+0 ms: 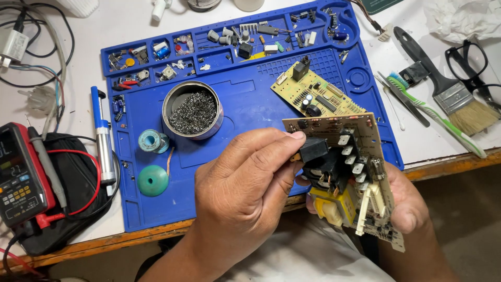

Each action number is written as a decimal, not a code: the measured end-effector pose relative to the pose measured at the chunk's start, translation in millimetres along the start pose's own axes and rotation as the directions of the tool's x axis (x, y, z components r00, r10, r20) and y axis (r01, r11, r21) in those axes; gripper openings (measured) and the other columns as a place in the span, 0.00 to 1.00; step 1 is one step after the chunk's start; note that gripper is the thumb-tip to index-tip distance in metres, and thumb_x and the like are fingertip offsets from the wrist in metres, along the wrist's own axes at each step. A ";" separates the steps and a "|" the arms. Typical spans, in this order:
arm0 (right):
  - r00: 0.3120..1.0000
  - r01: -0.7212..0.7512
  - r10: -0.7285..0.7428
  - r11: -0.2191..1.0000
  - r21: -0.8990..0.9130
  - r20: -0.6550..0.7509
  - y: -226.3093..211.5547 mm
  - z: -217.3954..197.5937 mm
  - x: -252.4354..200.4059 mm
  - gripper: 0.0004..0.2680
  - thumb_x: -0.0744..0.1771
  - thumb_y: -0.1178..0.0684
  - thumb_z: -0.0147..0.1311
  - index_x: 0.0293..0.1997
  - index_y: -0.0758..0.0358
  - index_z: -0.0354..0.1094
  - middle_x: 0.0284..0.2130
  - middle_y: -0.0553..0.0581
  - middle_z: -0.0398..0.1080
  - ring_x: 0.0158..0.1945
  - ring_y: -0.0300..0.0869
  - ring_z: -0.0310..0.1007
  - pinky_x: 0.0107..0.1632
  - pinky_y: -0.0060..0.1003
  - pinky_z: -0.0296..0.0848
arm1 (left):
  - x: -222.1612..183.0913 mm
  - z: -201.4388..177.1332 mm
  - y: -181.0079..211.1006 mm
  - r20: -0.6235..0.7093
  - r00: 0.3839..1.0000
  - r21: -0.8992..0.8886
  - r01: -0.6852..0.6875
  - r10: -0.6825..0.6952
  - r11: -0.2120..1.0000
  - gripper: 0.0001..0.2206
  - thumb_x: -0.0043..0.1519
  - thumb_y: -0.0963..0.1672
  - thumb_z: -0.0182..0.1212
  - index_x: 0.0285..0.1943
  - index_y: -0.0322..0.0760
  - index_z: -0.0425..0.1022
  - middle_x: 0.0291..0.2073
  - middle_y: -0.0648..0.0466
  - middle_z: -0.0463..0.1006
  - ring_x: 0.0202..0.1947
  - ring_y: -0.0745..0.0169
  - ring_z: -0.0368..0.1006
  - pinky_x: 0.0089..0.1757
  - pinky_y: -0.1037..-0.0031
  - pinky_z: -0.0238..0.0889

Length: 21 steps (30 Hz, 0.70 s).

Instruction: Soldering components on a circuit board and cleaning the board with a cotton swab

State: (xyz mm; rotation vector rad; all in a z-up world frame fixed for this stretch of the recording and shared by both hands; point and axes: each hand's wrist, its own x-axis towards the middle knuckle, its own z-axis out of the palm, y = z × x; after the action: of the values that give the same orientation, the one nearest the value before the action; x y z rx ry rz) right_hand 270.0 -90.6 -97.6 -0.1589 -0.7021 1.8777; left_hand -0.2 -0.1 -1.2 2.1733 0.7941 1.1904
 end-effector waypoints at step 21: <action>0.998 -0.018 0.019 1.000 0.018 -0.062 -0.7 -1.1 1.6 0.44 0.77 0.49 0.91 0.89 0.82 0.42 0.78 0.91 0.60 0.71 0.76 0.76 0.72 0.68 0.79 | 9.0 -4.1 5.9 -0.015 0.992 0.132 -0.123 0.126 0.984 0.11 0.78 0.32 0.65 0.66 0.29 0.84 0.54 0.42 0.89 0.50 0.46 0.91 0.45 0.63 0.81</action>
State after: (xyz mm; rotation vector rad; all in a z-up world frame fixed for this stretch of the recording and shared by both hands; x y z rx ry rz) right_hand 270.3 -88.6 -97.9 -0.2123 -0.6433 1.8881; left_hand 1.5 3.0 9.7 2.3500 0.7751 1.2583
